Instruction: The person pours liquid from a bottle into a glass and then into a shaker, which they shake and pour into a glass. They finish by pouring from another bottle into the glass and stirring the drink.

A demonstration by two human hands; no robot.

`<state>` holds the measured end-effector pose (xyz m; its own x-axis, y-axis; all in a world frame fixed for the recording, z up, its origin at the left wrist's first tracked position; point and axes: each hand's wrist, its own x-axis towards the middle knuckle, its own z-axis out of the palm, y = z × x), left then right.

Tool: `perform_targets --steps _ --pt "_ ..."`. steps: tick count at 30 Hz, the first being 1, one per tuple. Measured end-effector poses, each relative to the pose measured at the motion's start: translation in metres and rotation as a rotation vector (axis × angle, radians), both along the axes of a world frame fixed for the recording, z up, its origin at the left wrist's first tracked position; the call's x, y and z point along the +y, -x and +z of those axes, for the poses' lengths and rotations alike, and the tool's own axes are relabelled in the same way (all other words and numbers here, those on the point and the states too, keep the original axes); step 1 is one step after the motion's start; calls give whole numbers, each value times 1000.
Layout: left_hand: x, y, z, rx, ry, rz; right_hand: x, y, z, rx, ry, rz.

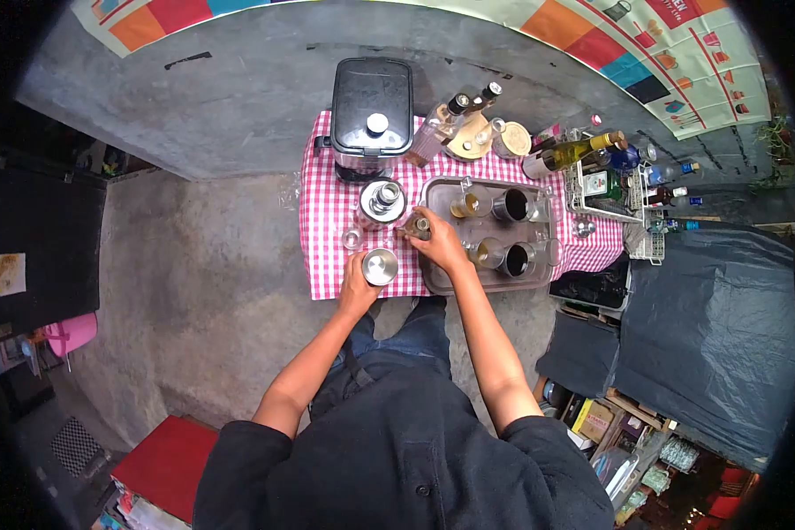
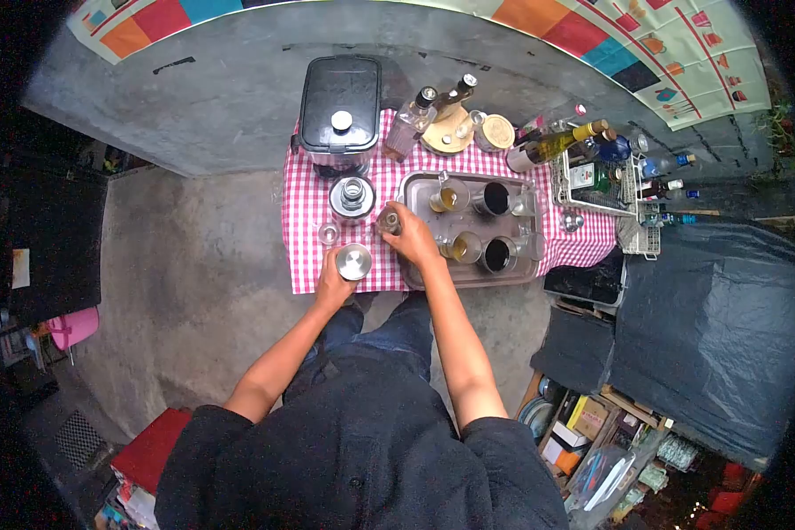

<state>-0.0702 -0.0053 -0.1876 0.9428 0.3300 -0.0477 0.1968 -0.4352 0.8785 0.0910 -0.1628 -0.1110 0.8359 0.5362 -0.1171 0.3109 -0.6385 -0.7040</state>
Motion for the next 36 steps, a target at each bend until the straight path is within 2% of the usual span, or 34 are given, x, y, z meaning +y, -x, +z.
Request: perform_targets --steps 11,15,17,19,26,31,33,36 --pt "-16 -13 -8 52 74 101 -7 -16 1 90 25 74" --pt "-20 -11 -2 37 -35 139 -15 -17 13 127 30 137" --pt "-16 -9 -6 -28 -165 128 -23 -15 17 61 20 156" --pt "-13 -5 -3 -6 -169 93 -28 -12 29 144 48 155" --pt "14 15 13 69 -281 -86 -48 10 54 117 109 62" --pt "48 29 15 40 -280 -108 -48 34 85 27 -18 -70" --pt "61 27 17 2 -255 -80 -43 36 101 -35 -71 -42" --pt "69 9 51 -97 -210 -57 -24 34 131 -151 -140 9"
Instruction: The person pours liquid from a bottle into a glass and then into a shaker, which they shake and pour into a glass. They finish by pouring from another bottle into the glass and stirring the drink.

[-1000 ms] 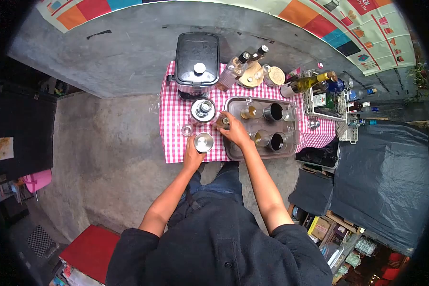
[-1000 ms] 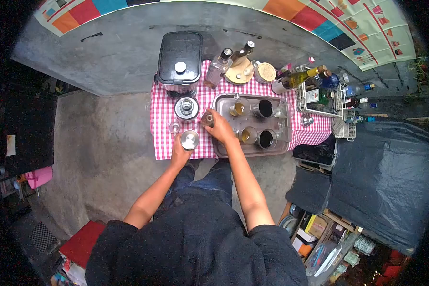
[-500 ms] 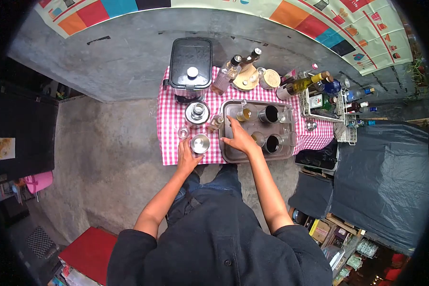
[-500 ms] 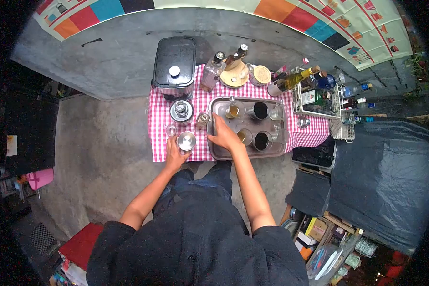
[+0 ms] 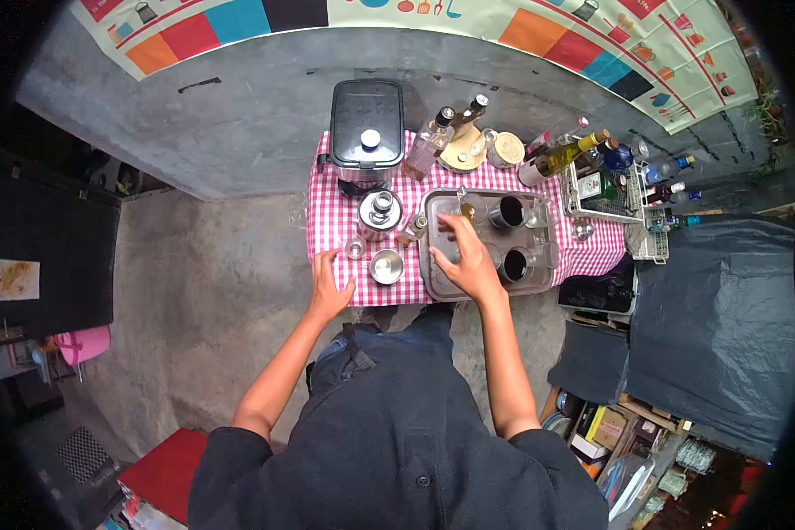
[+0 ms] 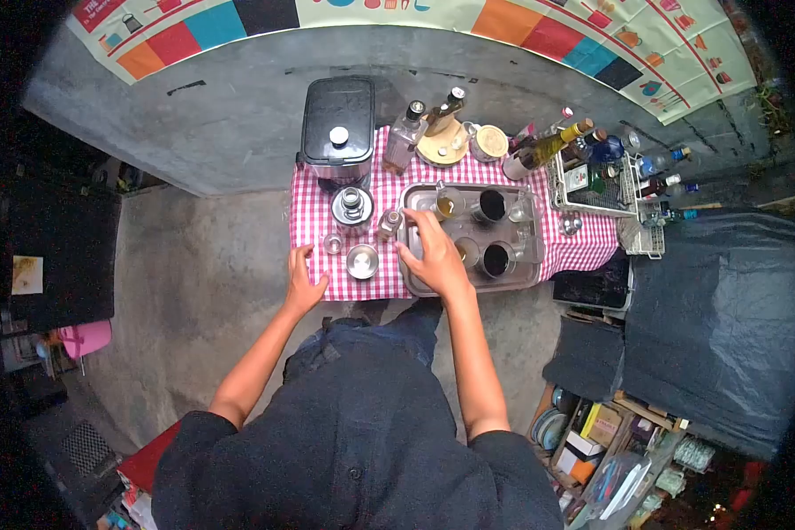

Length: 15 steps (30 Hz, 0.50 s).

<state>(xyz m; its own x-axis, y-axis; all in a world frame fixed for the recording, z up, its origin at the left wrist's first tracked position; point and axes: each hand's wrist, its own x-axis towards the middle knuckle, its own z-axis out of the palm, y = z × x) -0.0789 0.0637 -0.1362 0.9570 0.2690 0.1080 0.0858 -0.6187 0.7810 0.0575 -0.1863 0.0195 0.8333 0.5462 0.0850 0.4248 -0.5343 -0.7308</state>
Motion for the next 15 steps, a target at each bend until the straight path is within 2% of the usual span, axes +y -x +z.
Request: perform_targets --steps 2,5,6,8,11,13,15 --pt "-1 -16 23 -21 49 11 16 -17 1 -152 -18 106" --pt "-7 -45 62 -100 56 -54 39 -38 -7 -166 72 184" --pt "-10 -55 66 -109 52 -59 45 -42 -3 -98 141 214" --pt "-14 -74 76 -30 32 -57 54 -52 -10 -92 163 257" --pt "-16 -100 55 31 164 -57 63 -75 -46 -116 175 380" --pt "-16 -113 35 -52 232 -53 70 -80 -40 43 292 407" --pt "-17 -118 29 -72 292 -38 72 -83 -47 -4 221 419"
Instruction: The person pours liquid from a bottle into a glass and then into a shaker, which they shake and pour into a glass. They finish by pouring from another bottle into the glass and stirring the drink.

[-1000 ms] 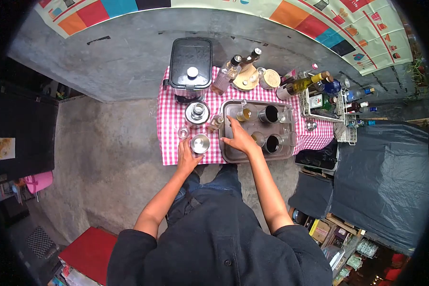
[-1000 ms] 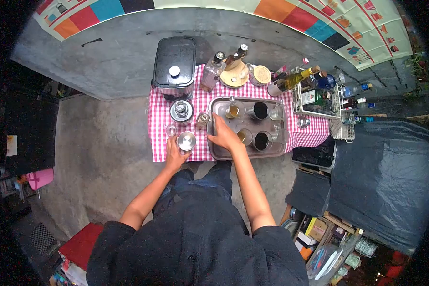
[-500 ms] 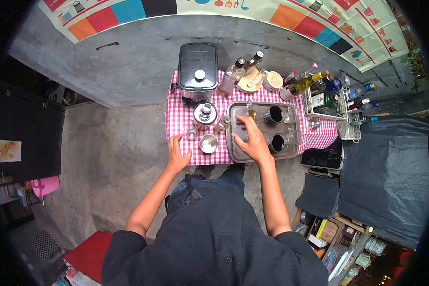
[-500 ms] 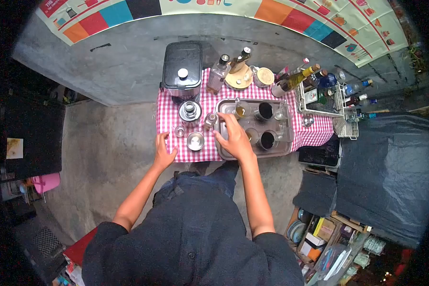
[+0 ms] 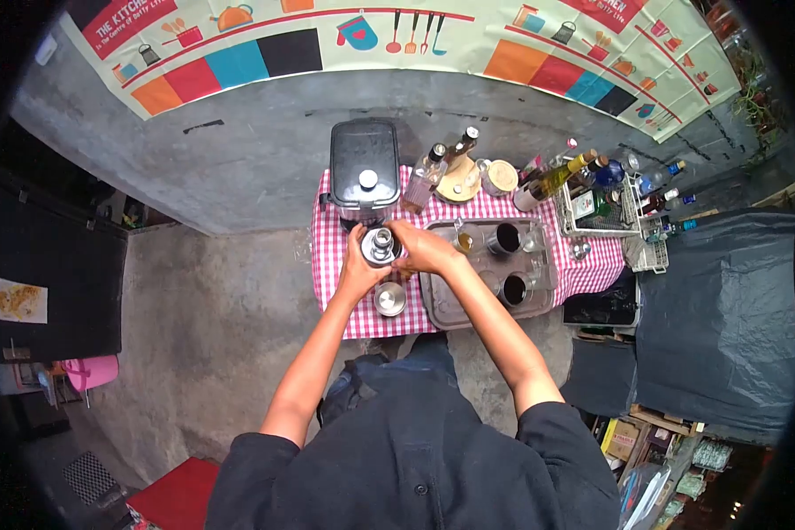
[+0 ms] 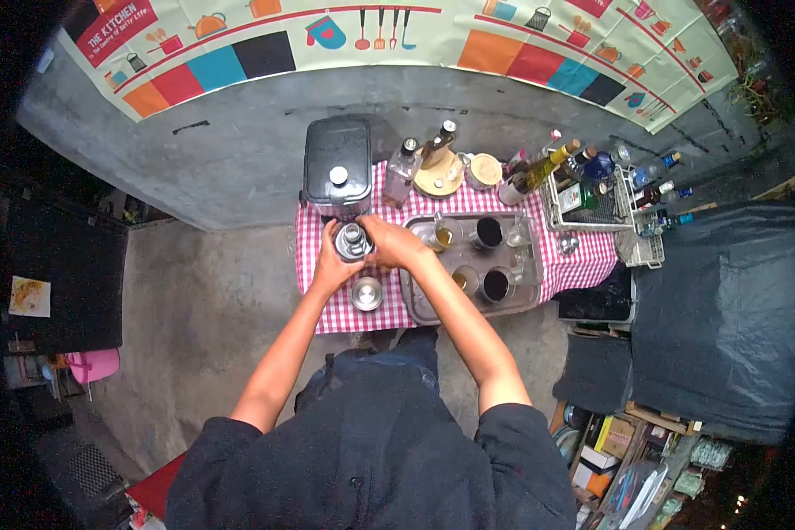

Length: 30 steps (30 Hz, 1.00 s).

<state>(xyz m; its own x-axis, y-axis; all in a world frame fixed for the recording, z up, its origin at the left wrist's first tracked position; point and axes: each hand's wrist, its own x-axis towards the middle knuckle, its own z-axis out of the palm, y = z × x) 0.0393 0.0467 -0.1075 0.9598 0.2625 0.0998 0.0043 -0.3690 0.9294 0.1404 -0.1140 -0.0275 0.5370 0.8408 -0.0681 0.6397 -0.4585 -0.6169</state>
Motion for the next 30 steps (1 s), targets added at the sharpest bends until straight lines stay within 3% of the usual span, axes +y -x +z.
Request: perform_targets --steps 13,19,27,30 --pt "-9 0 7 65 -79 114 5 -29 -19 290 -17 151" --pt "-13 -6 8 95 -87 171 3 -43 -9 266 -93 208" --pt "-13 4 64 -41 152 165 7 -41 60 166 -122 282" --pt "-4 16 78 -172 92 205 12 -29 92 185 -231 328"
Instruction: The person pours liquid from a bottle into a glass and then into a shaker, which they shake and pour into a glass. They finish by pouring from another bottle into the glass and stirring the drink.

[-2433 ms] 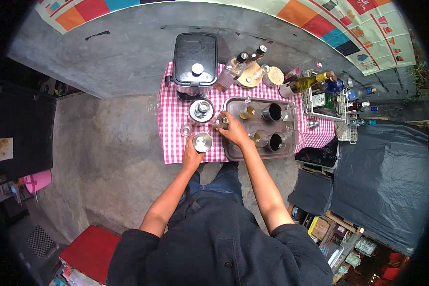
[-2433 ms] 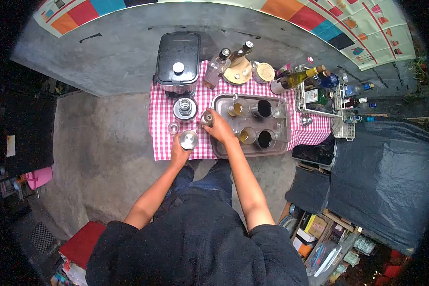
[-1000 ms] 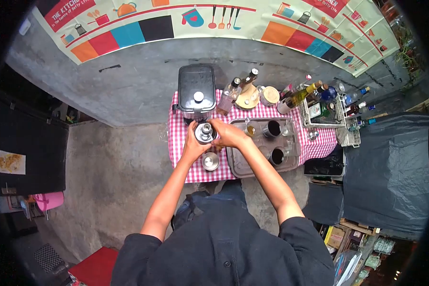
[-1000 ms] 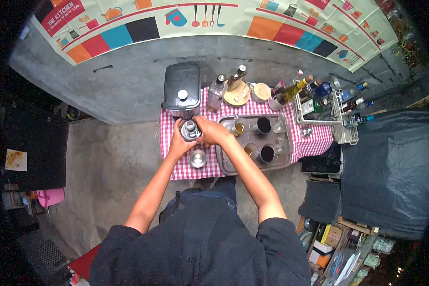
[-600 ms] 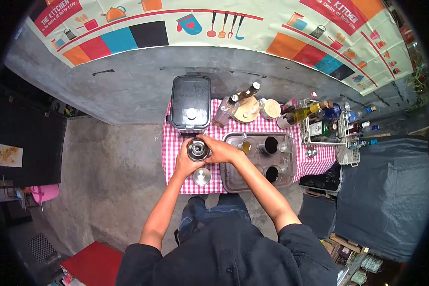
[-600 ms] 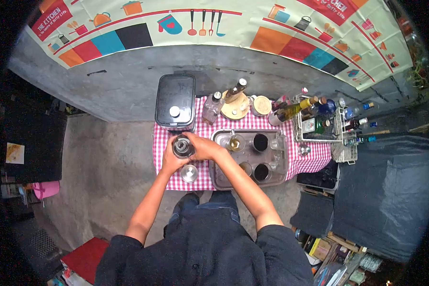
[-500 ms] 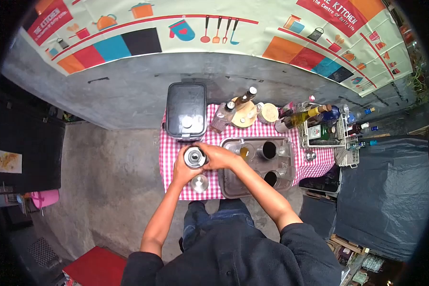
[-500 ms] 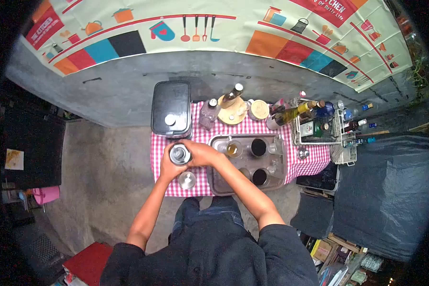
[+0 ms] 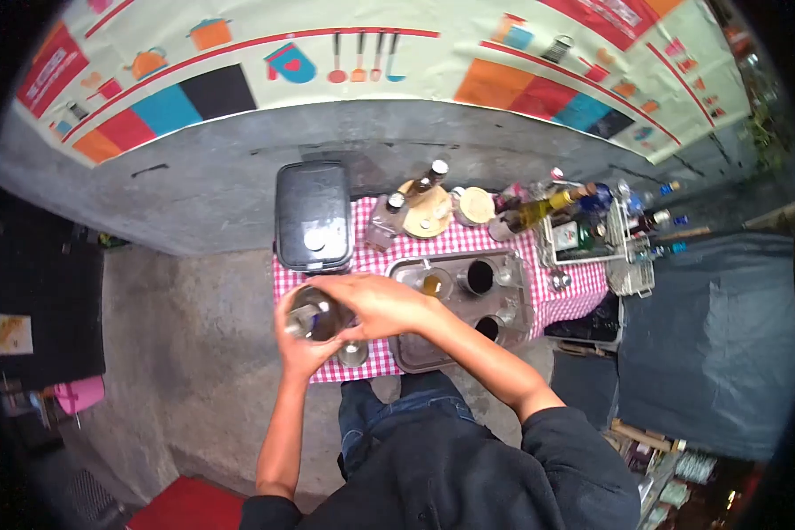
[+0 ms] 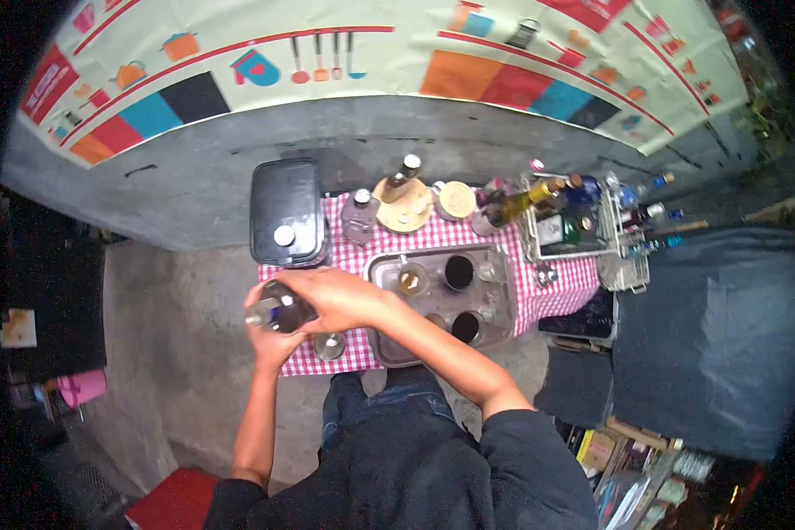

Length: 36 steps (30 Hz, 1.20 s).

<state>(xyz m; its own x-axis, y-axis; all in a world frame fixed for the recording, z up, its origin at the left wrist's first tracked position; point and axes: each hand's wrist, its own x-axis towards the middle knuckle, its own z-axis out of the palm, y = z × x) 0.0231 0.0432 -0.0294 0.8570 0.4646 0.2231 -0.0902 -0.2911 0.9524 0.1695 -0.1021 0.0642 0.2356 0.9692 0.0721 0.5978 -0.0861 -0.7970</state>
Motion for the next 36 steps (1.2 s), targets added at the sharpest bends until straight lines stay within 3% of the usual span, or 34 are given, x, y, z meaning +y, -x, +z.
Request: perform_targets --steps 2,7,12,14,16,18,24,26,28,29,32,34,36 --pt "5 10 31 -119 26 24 4 12 20 -34 -113 -1" --pt "30 40 114 -122 113 15 23 40 57 -12 -383 48" --pt "32 65 169 -135 134 -37 33 67 68 185 -355 2" --pt "34 72 171 -157 -1 -88 32 80 64 184 -406 -1" --pt "22 76 181 -93 193 -147 22 92 56 224 -425 -61" --pt "15 75 179 -136 117 -226 8 106 51 394 -419 -161" --pt "-16 57 170 -207 -30 -389 -39 141 19 560 -461 -576" --pt "-28 55 170 -49 39 -464 -52 151 5 651 -576 -660" --pt "-34 50 171 -103 -267 -462 -70 160 -11 576 -569 -777" --pt "-39 48 173 -67 -266 -493 -75 162 -18 487 -629 -790" --pt "-46 43 166 -5 -242 -618 -83 175 -7 684 -603 -882" --pt "-46 41 155 -16 -229 -688 -83 175 -19 580 -751 -781" --pt "-38 40 146 -117 -208 -722 -90 178 -16 631 -634 -794"
